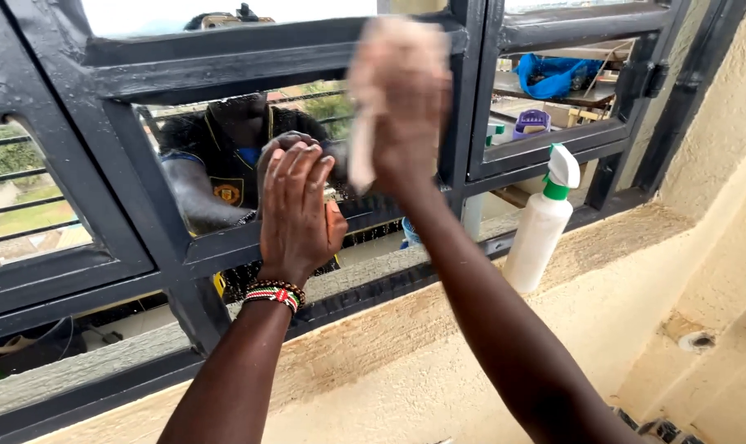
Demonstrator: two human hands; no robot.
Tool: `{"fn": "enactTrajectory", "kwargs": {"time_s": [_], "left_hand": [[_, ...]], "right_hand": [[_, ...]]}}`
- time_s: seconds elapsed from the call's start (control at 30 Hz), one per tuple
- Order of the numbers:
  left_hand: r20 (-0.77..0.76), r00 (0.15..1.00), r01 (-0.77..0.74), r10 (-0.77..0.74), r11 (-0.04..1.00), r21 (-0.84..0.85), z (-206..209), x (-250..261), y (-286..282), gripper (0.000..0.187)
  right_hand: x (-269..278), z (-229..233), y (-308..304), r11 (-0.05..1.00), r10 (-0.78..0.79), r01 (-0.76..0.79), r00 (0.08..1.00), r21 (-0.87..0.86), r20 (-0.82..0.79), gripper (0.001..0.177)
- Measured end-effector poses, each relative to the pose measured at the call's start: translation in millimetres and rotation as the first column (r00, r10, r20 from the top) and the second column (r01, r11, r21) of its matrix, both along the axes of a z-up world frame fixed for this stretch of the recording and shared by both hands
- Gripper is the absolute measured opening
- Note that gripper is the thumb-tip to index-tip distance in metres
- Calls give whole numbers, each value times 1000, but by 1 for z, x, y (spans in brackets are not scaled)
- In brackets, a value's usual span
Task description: Cleaning the glass panes of a window using a spray bottle and a cloth.
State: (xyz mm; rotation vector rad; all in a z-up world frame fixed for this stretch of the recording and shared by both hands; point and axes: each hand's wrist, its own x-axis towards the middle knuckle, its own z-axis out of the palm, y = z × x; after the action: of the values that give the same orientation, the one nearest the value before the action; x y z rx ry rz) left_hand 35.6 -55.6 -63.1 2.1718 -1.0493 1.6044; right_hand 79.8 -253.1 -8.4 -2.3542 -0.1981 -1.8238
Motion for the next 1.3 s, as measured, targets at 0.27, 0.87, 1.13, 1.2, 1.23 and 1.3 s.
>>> {"fn": "enactTrajectory", "kwargs": {"time_s": [0.27, 0.87, 1.13, 1.2, 1.23, 1.3], "left_hand": [[27, 998, 51, -49, 997, -50, -8, 0, -2, 65], [57, 996, 81, -76, 991, -104, 1, -11, 3, 61], [29, 994, 107, -104, 987, -116, 0, -4, 0, 62], [57, 985, 169, -165, 982, -83, -3, 0, -1, 59], [46, 986, 165, -162, 983, -83, -3, 0, 0, 59], [109, 965, 255, -240, 955, -151, -3, -3, 3, 50]], "right_hand": [[5, -34, 9, 882, 396, -452, 863, 131, 315, 56], [-30, -41, -27, 998, 60, -60, 998, -26, 3, 55], [-3, -60, 4, 945, 191, -214, 975, 249, 116, 59], [3, -62, 34, 905, 359, -392, 912, 164, 198, 57], [-6, -57, 45, 904, 362, -393, 913, 169, 188, 57], [-27, -44, 69, 930, 358, -358, 933, -78, -17, 57]]}}
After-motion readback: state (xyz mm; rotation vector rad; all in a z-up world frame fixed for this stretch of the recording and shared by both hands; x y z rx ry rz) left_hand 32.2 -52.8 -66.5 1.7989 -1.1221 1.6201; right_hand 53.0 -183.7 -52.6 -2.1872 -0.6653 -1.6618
